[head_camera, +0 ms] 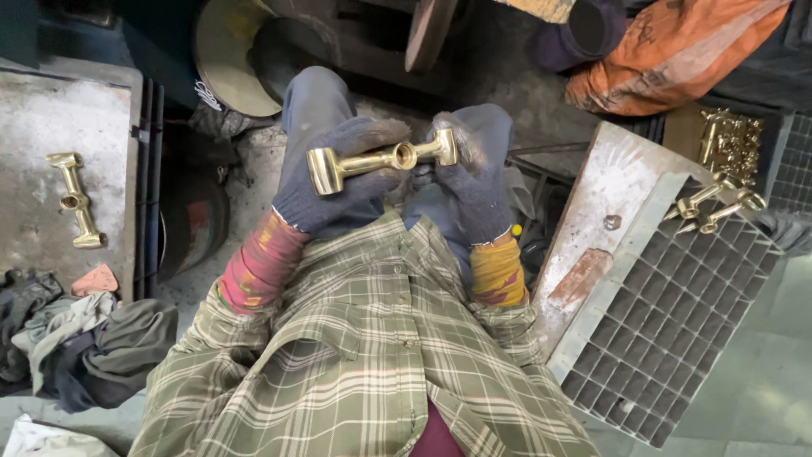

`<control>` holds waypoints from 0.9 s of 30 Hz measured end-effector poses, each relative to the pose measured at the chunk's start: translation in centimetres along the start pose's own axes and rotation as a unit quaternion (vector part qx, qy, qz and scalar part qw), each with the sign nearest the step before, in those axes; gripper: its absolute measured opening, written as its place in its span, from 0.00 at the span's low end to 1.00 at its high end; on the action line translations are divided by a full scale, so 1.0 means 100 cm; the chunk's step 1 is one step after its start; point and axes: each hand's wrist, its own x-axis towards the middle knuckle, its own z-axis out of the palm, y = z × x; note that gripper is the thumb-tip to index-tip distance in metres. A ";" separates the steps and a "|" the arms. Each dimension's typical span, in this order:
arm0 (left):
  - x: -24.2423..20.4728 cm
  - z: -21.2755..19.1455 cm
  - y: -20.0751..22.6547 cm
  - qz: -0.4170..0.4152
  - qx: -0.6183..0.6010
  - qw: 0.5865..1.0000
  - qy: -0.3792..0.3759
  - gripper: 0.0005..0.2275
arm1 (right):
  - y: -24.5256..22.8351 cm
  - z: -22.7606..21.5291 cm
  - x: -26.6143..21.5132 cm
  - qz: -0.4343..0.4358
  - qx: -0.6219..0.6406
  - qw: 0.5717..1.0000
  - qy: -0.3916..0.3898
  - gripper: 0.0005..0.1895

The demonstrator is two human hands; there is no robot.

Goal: The person sits on the floor and uses a rotating grinding wheel to polish small brass-colored metal parts. They hold each part with gloved hands, pressing it against the spinning wheel to smooth the surface, then inspect it before placing it on a nearby metal tray.

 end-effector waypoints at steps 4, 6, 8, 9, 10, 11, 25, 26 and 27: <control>0.008 -0.002 0.006 -0.037 -0.058 0.997 -0.031 0.22 | -0.005 0.001 0.004 0.044 0.037 0.998 0.000 0.30; 0.010 -0.001 0.008 0.007 0.052 0.999 -0.013 0.22 | -0.004 -0.003 0.004 0.054 0.035 0.998 0.000 0.30; 0.016 0.001 0.004 0.022 0.097 0.995 -0.017 0.22 | -0.001 -0.010 0.007 0.058 0.028 0.998 0.001 0.29; 0.019 0.002 0.000 0.029 0.119 0.992 -0.022 0.21 | 0.002 -0.014 0.009 0.057 0.014 0.998 -0.001 0.29; 0.021 0.002 -0.004 0.017 0.092 0.995 -0.026 0.20 | 0.006 -0.019 0.011 0.056 0.000 0.998 -0.003 0.29; 0.024 0.002 -0.010 0.006 0.066 0.997 -0.029 0.19 | 0.010 -0.024 0.016 0.053 -0.014 0.998 -0.006 0.29; 0.074 0.056 -0.152 -0.314 -0.354 0.869 0.148 0.11 | 0.133 -0.063 0.105 0.120 0.231 0.965 0.038 0.23; 0.076 0.057 -0.152 -0.313 -0.319 0.881 0.157 0.11 | 0.140 -0.064 0.107 0.098 0.255 0.962 0.025 0.23; 0.081 0.058 -0.151 -0.310 -0.283 0.892 0.167 0.11 | 0.146 -0.064 0.113 0.126 0.245 0.959 0.069 0.22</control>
